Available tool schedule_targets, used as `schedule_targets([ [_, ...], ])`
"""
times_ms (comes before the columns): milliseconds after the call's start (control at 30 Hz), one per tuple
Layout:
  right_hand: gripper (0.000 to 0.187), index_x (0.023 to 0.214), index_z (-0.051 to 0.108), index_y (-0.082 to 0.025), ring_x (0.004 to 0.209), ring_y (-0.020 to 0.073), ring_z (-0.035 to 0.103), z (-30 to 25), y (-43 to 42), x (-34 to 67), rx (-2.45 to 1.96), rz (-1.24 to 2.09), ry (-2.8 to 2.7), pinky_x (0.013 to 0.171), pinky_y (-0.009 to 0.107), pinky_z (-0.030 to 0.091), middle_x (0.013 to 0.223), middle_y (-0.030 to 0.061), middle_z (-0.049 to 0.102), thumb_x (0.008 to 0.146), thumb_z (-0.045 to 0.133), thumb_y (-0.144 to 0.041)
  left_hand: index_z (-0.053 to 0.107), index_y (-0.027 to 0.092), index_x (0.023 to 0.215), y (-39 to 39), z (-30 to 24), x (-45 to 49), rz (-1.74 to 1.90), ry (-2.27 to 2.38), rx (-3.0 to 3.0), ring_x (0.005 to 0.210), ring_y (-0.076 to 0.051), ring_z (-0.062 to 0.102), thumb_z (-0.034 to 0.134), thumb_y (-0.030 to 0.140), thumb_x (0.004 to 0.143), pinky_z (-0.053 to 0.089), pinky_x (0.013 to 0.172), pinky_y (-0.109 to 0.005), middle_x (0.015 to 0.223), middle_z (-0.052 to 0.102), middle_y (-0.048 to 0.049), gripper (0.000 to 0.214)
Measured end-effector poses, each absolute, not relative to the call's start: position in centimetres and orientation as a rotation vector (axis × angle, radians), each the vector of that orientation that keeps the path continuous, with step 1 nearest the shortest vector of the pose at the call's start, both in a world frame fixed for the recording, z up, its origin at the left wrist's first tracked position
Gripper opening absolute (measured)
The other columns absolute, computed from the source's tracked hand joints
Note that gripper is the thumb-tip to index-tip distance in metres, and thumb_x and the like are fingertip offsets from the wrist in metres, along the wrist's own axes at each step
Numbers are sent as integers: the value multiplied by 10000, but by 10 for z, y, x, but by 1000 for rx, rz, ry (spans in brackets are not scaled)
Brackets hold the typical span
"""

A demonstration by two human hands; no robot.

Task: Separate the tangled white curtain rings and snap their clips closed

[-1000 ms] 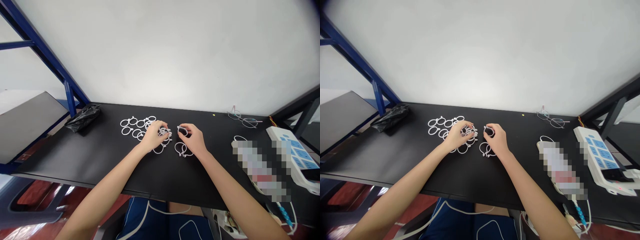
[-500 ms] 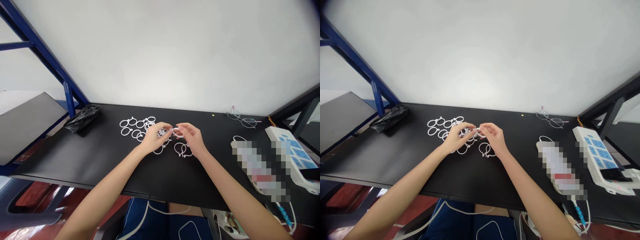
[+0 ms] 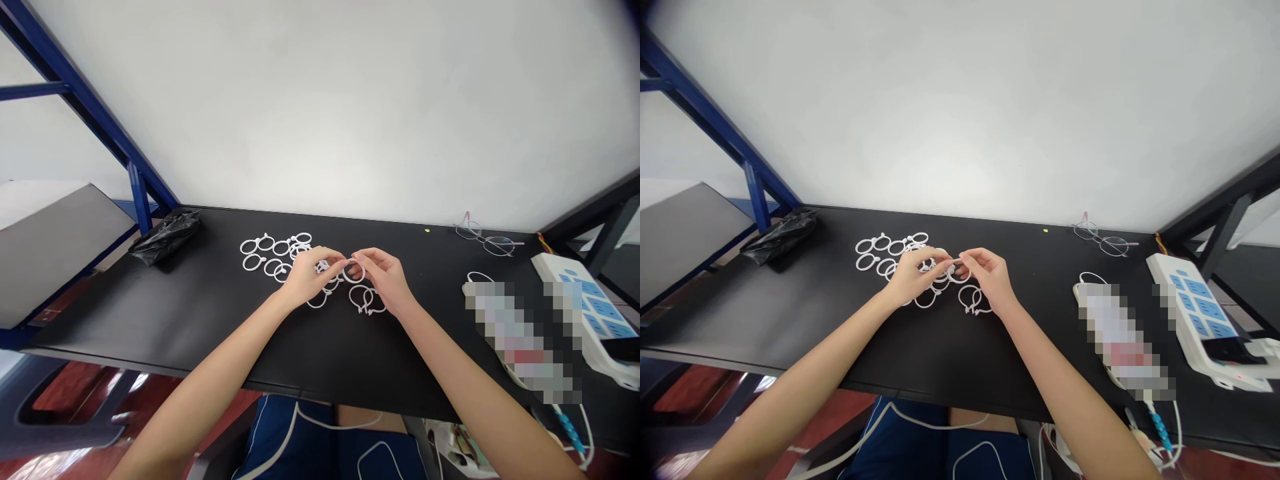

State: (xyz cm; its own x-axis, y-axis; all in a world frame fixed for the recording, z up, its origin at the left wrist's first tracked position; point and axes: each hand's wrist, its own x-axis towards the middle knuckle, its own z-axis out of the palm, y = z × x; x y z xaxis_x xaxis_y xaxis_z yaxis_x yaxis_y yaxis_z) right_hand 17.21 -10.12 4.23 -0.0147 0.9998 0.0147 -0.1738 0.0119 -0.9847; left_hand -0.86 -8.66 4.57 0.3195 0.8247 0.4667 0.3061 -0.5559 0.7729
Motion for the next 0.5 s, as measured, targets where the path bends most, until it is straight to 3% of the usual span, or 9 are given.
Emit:
schedule_targets([
  [233,256,815,728,-219,850,188,684,43,-104,171,-1045,1218,-1255,825,344,548,856,31,740,665,843,-392,667,162,725,-84,42,-9,1199,1077,2021,626,-125,590,622,346,891,447,616,-235,663,668,-8,252],
  [500,263,797,710,-211,880,209,690,45,-105,171,-1003,1316,-1365,840,383,551,897,43,749,663,841,-396,700,172,766,-85,43,-10,1178,1105,1996,664,-135,641,638,314,876,475,640,-237,704,710,-8,189],
])
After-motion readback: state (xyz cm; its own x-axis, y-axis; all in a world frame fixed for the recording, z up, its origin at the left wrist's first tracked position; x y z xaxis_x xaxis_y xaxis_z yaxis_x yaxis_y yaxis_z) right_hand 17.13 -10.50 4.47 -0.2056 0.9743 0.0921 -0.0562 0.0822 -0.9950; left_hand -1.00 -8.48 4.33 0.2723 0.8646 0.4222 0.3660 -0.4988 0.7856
